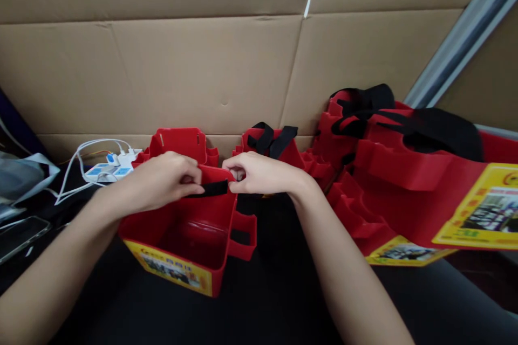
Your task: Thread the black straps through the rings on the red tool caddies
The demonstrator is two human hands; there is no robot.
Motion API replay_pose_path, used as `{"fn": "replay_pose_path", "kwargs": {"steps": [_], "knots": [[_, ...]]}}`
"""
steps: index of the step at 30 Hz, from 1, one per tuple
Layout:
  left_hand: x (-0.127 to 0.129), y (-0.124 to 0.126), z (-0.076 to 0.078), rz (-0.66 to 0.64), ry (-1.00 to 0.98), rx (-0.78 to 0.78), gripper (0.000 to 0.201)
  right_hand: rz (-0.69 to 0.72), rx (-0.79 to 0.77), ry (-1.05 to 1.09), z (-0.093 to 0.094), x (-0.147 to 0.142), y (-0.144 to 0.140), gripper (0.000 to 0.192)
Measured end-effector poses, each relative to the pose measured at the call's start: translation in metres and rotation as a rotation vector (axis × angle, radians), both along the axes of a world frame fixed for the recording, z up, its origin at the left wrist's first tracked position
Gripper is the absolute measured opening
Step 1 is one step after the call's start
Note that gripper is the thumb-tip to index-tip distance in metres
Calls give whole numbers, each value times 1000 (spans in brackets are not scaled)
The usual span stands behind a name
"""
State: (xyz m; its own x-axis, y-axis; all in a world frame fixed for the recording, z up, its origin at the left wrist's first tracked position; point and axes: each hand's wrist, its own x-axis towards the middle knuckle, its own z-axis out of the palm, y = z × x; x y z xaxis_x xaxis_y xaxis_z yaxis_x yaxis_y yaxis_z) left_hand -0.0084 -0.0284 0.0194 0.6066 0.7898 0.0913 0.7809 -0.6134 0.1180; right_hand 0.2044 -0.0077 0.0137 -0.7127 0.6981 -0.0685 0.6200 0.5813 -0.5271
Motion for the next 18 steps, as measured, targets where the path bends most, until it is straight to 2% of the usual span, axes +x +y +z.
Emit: {"fn": "replay_pose_path", "kwargs": {"steps": [3,5,8,12,18], "knots": [[-46,11,14,56,46,-102,21,25,-3,-7,1,0,0,11],[-81,18,24,168,51,-137,23,35,4,-5,1,-1,1,11],[-122,24,32,283,49,-293,29,33,10,-10,1,-3,0,12],[-149,32,30,394,-11,-467,26,24,33,-36,1,-7,-3,12],[-180,46,17,711,-114,-456,18,-32,40,-131,6,0,-8,12]]}}
